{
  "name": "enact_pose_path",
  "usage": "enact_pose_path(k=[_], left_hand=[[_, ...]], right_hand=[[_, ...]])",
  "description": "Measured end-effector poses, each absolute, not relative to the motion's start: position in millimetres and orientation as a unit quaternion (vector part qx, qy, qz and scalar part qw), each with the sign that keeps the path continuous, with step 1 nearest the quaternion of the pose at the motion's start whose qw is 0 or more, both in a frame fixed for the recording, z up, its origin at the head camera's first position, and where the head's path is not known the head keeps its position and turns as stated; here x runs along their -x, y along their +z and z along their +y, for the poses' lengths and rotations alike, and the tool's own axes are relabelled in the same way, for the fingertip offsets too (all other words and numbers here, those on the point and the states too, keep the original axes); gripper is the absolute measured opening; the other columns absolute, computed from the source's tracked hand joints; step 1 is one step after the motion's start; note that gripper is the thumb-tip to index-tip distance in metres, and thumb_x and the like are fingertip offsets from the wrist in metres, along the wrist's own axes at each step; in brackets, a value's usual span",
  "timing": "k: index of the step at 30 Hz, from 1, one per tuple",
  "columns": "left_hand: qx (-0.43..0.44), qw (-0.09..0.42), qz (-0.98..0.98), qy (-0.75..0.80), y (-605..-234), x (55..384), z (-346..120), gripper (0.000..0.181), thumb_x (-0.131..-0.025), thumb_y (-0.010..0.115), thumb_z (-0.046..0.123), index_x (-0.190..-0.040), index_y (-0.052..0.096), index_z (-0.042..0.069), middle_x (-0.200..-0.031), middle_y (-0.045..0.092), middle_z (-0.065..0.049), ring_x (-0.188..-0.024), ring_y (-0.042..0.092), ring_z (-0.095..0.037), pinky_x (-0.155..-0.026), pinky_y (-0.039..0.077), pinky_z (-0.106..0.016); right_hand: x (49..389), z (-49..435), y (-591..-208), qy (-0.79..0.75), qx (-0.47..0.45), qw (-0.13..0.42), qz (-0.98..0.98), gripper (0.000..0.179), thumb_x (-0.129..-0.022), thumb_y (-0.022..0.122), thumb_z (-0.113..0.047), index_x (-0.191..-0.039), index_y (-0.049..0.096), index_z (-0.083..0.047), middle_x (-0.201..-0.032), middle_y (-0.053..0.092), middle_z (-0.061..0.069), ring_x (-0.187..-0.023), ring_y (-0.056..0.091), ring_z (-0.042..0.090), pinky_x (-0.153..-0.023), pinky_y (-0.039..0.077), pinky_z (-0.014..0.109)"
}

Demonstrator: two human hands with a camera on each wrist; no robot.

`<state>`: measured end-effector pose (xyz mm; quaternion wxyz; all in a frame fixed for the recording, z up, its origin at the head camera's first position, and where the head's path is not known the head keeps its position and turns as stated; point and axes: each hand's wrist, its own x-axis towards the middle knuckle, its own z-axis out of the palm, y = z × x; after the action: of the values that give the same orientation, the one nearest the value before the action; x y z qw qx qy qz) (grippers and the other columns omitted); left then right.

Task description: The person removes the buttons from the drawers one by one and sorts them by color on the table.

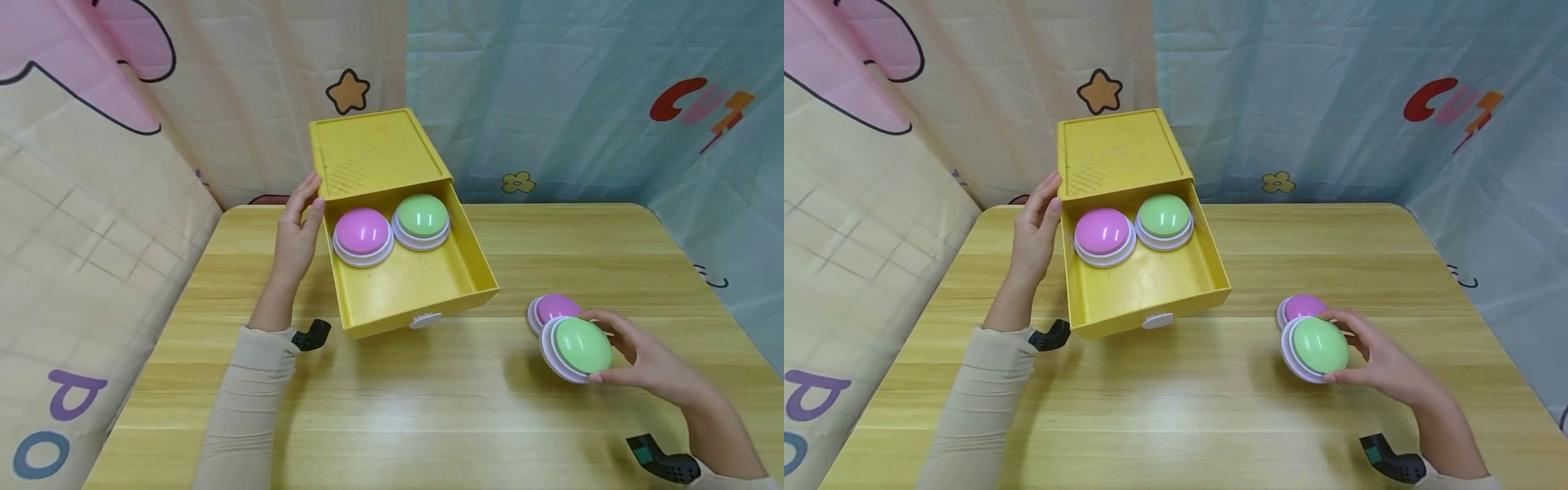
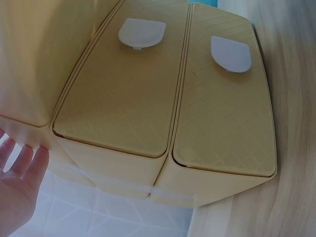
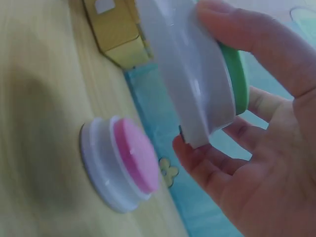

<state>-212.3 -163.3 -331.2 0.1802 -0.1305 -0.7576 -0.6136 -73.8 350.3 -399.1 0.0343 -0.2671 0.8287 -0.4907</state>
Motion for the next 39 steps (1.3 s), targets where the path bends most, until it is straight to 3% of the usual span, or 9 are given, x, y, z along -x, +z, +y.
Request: enact_pose_path(k=[11,18,28,35,39], left_hand=[[0.129,0.183,-0.757,-0.614,-331.8,212.6,-162.6,0.046,-0.111,0.047,0.009,-0.156,0.047,-0.002,-0.169,0.039,-0.010,-0.148,0.045,-0.028,-0.119,0.047,-0.033],[0.130,0.191,-0.757,-0.612,-332.1,212.7,-162.5,0.045,-0.111,0.047,0.010,-0.155,0.047,-0.003,-0.169,0.040,-0.012,-0.148,0.045,-0.029,-0.120,0.046,-0.035],[0.131,0.188,-0.754,-0.616,-331.4,212.5,-161.8,0.046,-0.112,0.048,0.013,-0.155,0.047,-0.003,-0.169,0.039,-0.012,-0.150,0.043,-0.029,-0.121,0.045,-0.038],[0.130,0.189,-0.752,-0.618,-332.4,213.5,-163.6,0.048,-0.113,0.049,0.020,-0.155,0.047,-0.003,-0.169,0.039,-0.012,-0.151,0.043,-0.030,-0.123,0.043,-0.041],[0.129,0.186,-0.752,-0.619,-332.5,213.6,-163.3,0.046,-0.112,0.049,0.014,-0.155,0.047,-0.003,-0.169,0.039,-0.012,-0.150,0.043,-0.030,-0.122,0.044,-0.039]], right_hand=[[64.9,366.0,-431.2,-0.442,0.187,0.092,0.872,0.080,-0.079,0.082,0.009,-0.149,0.045,-0.003,-0.142,0.042,-0.038,-0.125,0.038,-0.022,-0.090,0.035,0.006],[60.7,369.0,-438.7,-0.431,0.178,0.111,0.878,0.078,-0.081,0.082,0.006,-0.149,0.047,-0.009,-0.138,0.044,-0.038,-0.117,0.045,-0.017,-0.086,0.041,0.012],[57.6,369.5,-442.6,-0.422,0.171,0.137,0.880,0.076,-0.085,0.080,0.002,-0.151,0.045,-0.011,-0.131,0.046,-0.034,-0.113,0.044,-0.013,-0.085,0.037,0.012],[63.1,368.7,-439.0,-0.399,0.187,0.139,0.887,0.079,-0.084,0.079,0.001,-0.151,0.046,-0.023,-0.131,0.045,-0.037,-0.110,0.044,-0.011,-0.082,0.040,0.018],[67.8,365.8,-431.3,-0.394,0.196,0.134,0.888,0.073,-0.085,0.078,0.001,-0.150,0.049,-0.017,-0.134,0.044,-0.040,-0.114,0.045,-0.014,-0.082,0.046,0.021]])
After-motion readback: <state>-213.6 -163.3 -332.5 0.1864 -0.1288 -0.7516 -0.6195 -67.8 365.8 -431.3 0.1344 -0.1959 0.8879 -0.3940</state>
